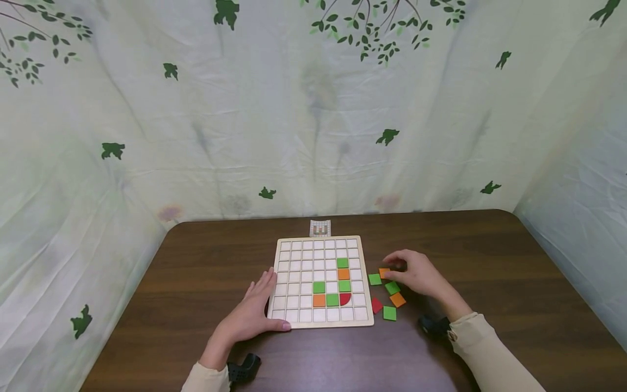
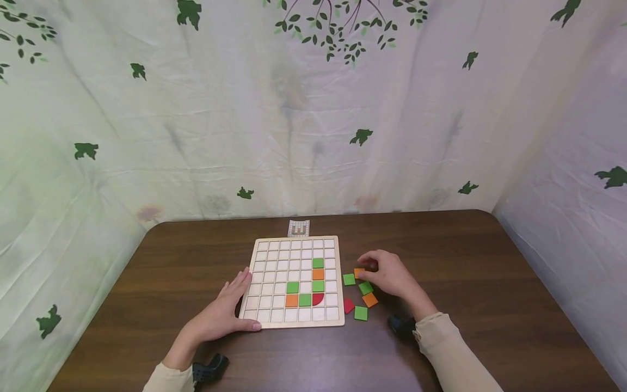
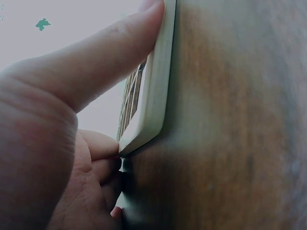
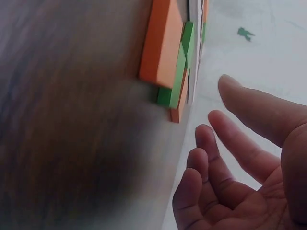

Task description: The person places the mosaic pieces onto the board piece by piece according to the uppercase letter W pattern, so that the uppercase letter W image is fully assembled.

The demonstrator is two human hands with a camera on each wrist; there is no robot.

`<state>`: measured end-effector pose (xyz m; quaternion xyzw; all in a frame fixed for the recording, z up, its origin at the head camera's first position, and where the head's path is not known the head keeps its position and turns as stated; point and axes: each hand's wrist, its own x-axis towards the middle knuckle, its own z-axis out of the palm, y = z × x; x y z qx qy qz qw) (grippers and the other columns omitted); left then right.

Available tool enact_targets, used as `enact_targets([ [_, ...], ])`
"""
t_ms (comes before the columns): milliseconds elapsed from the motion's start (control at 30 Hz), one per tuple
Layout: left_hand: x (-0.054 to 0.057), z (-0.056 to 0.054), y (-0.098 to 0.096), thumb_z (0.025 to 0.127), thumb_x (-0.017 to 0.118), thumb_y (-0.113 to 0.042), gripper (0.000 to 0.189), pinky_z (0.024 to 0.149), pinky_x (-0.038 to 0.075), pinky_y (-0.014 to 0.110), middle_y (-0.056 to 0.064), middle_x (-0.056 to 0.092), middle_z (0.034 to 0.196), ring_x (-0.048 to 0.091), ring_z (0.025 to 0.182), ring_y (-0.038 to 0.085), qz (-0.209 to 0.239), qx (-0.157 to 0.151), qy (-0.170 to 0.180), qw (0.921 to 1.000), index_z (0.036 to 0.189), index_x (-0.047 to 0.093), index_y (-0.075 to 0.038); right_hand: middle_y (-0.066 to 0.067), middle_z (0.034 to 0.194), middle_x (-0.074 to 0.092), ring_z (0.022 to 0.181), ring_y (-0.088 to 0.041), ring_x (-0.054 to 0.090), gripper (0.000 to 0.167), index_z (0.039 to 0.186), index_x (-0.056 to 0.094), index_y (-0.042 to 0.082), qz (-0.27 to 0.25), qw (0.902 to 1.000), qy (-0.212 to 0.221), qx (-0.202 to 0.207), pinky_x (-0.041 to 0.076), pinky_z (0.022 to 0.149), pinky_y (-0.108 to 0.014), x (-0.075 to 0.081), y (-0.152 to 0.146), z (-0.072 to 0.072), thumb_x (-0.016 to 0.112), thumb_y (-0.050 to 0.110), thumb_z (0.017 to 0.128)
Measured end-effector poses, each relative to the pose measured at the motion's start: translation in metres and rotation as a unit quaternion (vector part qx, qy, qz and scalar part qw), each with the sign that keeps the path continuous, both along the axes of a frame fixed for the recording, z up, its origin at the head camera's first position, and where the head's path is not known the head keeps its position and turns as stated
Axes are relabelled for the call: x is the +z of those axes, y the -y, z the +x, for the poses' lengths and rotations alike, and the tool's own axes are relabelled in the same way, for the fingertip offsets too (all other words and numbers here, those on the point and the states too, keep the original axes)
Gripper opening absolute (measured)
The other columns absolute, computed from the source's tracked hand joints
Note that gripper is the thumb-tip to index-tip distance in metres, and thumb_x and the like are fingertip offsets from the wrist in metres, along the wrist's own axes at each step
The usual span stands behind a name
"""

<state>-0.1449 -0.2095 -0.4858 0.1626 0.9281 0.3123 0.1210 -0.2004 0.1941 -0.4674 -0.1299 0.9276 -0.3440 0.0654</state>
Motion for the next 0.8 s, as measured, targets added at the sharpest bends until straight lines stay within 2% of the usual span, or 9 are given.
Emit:
enact_targets([
  [533, 0.0009, 0.0014, -0.001, 0.073, 0.086, -0.052, 0.125, 0.121, 0.005, 0.057, 0.016, 0.005, 0.167, 0.003, 0.154, 0.033, 0.004, 0.0, 0.002, 1.0, 0.158, 0.014, 0.005, -0.005, 0.107, 0.069, 0.093, -0.021, 0.06, 0.03, 0.118, 0.072, 0.004, 0.016, 0.9991, 0.036, 0.017, 0.054, 0.082, -0.041, -0.0003, -0.0075, -0.0033, 0.076, 0.016, 0.09],
  [800, 0.0001, 0.0006, -0.0005, 0.073, 0.086, -0.053, 0.125, 0.121, 0.005, 0.057, 0.016, 0.005, 0.167, 0.003, 0.154, 0.033, 0.003, 0.0, 0.0, 1.0, 0.158, 0.014, 0.004, -0.004, 0.105, 0.069, 0.09, -0.019, 0.061, 0.029, 0.116, 0.073, 0.004, 0.027, 0.9985, 0.037, 0.028, 0.054, 0.08, -0.041, -0.0002, -0.0078, -0.0056, 0.077, 0.014, 0.089],
])
